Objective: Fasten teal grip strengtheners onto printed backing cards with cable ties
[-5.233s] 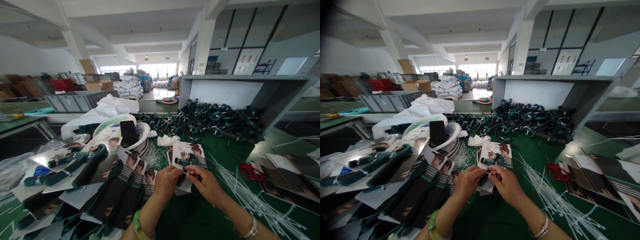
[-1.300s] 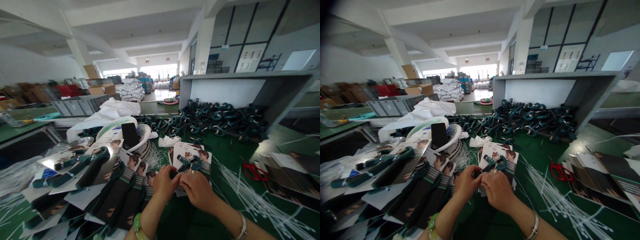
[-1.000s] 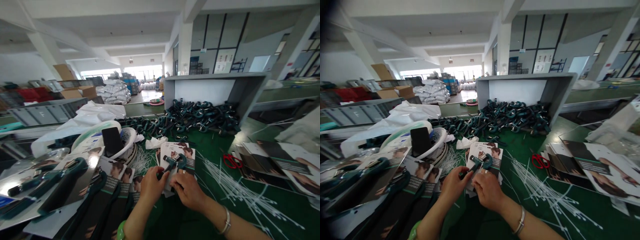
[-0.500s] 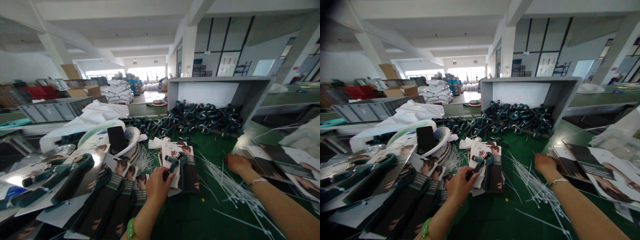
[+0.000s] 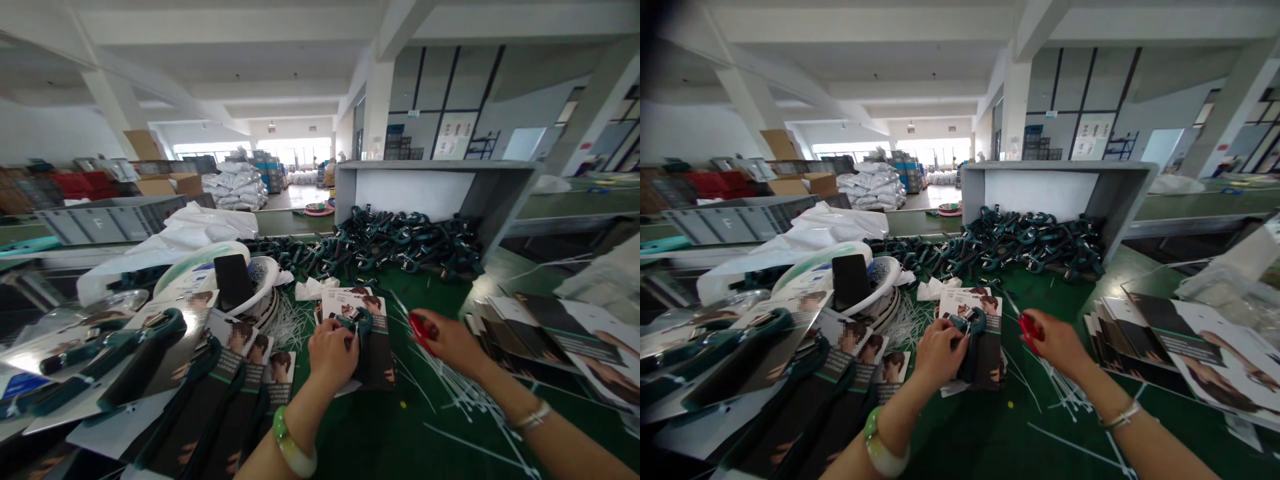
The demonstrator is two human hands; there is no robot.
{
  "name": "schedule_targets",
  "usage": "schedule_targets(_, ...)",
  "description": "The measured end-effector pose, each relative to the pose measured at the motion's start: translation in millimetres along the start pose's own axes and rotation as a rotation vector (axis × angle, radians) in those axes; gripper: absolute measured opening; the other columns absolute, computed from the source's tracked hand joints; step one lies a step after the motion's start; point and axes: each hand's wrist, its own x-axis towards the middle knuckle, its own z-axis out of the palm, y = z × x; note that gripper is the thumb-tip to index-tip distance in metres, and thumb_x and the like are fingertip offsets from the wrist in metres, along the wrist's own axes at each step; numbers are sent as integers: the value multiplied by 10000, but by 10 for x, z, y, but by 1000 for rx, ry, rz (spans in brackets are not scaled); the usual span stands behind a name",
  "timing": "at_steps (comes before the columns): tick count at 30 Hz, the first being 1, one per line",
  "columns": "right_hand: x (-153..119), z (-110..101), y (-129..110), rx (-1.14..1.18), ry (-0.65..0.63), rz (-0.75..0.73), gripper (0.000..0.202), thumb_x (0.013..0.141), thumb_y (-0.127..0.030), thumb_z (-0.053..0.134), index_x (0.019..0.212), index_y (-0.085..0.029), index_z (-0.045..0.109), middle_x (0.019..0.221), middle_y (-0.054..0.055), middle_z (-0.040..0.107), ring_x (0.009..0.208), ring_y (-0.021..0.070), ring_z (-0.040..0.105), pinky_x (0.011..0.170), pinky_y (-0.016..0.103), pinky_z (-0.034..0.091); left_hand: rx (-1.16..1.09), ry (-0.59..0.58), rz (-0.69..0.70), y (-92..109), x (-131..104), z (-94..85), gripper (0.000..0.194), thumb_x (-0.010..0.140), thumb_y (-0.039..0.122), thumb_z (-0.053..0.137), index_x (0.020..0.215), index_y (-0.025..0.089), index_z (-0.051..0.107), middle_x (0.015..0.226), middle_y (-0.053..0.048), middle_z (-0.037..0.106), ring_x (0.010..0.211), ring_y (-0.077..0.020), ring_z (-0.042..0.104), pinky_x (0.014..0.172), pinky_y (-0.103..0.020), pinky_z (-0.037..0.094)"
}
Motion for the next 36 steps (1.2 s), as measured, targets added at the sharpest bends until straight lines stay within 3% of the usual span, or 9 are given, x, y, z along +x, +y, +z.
schedule_targets(3, -147, 63, -324, -134, 121, -351, 444, 769, -121, 494, 1204, -209, 522, 946, 83, 644, 776, 166, 616, 661, 267, 471, -251, -55, -31, -89, 67, 34, 173, 754, 272, 543, 642, 193, 649, 900, -55, 602, 943, -204, 534, 851, -333, 401)
schedule_targets(7, -164, 77, -511, -376, 245, -533, 442, 756, -68, 510, 1164, -229, 561, 908, 106, 631, 738, 186, 595, 625, 295, 463, -368, -92, -34, -161, 100, 16, 177, 754, 275, 548, 633, 175, 628, 854, -42, 609, 938, -175, 546, 853, -288, 408)
schedule_targets(11, -103, 66, -596, -482, 264, -531, 419, 753, -68, 531, 1150, -196, 567, 880, 116, 623, 692, 193, 584, 588, 292, 449, -403, -100, -25, -152, 95, 7, 165, 748, 282, 561, 655, 169, 636, 876, -45, 603, 952, -169, 541, 872, -284, 398)
schedule_targets(18, -80, 168, -523, -416, 297, -574, 392, 793, -65, 464, 1154, -191, 552, 881, 103, 619, 669, 153, 557, 582, 254, 402, -491, -87, -35, -161, 97, 16, 174, 744, 295, 558, 651, 168, 634, 851, -33, 597, 915, -163, 546, 858, -279, 409)
schedule_targets(25, -45, 183, -537, -453, 336, -642, 395, 776, -53, 459, 1138, -175, 560, 840, 88, 611, 631, 161, 540, 548, 256, 353, -423, -89, 17, -166, 86, 40, 175, 754, 321, 562, 678, 205, 668, 927, -46, 588, 992, -172, 518, 911, -310, 388)
schedule_targets(36, 60, 191, -534, -519, 403, -773, 410, 783, -29, 446, 1171, -132, 529, 850, 116, 627, 734, 204, 560, 560, 280, 401, -392, -71, 29, -169, 82, 71, 144, 757, 303, 587, 699, 211, 683, 911, -36, 577, 970, -169, 511, 903, -306, 384)
